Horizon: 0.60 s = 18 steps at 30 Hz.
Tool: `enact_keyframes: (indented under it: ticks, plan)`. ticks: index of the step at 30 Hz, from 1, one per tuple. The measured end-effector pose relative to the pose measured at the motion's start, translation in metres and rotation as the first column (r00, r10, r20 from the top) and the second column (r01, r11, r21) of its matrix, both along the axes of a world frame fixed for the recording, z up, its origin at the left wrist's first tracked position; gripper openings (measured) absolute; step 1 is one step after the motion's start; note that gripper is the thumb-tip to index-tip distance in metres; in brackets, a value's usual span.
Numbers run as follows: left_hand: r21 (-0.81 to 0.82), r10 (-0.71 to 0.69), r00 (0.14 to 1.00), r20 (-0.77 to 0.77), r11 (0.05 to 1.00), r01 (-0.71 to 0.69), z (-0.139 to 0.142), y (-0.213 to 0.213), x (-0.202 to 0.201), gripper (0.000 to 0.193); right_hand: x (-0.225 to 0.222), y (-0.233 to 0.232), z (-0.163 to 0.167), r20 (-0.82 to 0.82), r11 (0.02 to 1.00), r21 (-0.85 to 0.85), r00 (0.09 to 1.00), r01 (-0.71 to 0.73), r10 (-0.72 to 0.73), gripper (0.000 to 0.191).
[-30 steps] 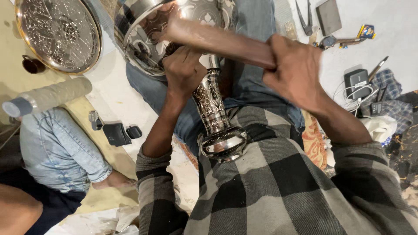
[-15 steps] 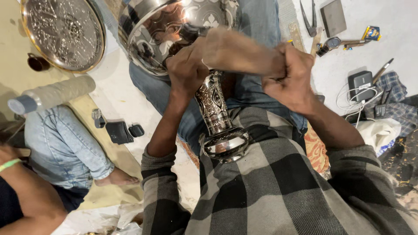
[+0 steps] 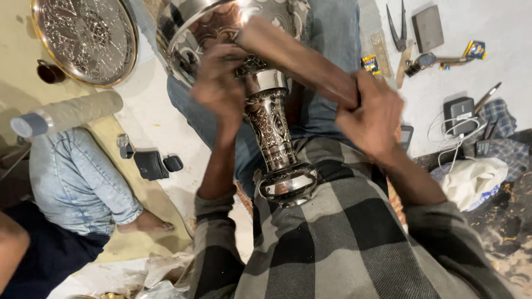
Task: The person sits on the floor holding an ornate silver-plated urn between their legs and hammers its bowl-shaped top with a wooden mallet, repositioning a small punch against the metal surface between strikes to shape and smooth the vessel.
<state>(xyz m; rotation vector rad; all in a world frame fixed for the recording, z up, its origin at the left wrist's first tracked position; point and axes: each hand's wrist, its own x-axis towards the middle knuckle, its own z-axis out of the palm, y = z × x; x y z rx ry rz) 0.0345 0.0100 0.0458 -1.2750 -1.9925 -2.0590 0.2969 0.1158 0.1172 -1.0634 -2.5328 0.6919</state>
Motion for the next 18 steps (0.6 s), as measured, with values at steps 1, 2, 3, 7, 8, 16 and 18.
enact_keyframes:
  ticks: [1, 2, 3, 7, 8, 16, 18]
  plan:
    - [0.043, 0.058, 0.981, 0.184, 0.997, -0.067, 0.003, -0.004, 0.0, 0.023, 0.003, -0.007, -0.014, -0.063, 0.98, -0.198, 0.997, 0.034, -0.048, 0.026]
    - [0.077, 0.104, 0.926, 0.363, 0.987, -0.141, 0.008, -0.014, 0.002, 0.026, 0.005, -0.013, -0.031, -0.115, 0.92, -0.389, 0.988, 0.049, -0.102, 0.021]
    - [0.097, 0.137, 0.837, 0.529, 0.971, -0.22, 0.014, -0.023, 0.004, 0.033, 0.007, -0.026, -0.049, -0.183, 0.86, -0.505, 0.964, 0.078, -0.195, 0.024]
    - [0.218, -0.057, 0.677, 0.734, 0.964, -0.155, 0.028, -0.041, 0.001, 0.044, 0.021, -0.068, -0.113, -0.317, 0.784, -0.62, 0.911, 0.011, -0.263, 0.028]
    - [0.223, -0.073, 0.681, 0.729, 0.966, -0.134, 0.029, -0.041, 0.002, 0.043, 0.027, -0.068, -0.125, -0.283, 0.734, -0.68, 0.919, 0.011, -0.276, 0.033]
    - [0.157, -0.089, 0.832, 0.548, 0.988, 0.003, 0.006, -0.007, -0.001, 0.041, 0.029, -0.031, -0.134, -0.156, 0.707, -0.706, 0.966, 0.037, -0.206, 0.033]
    - [0.209, -0.18, 0.884, 0.432, 0.973, 0.095, 0.0, 0.0, -0.003, 0.044, 0.024, -0.024, -0.124, -0.18, 0.768, -0.64, 0.972, 0.003, -0.153, 0.031]
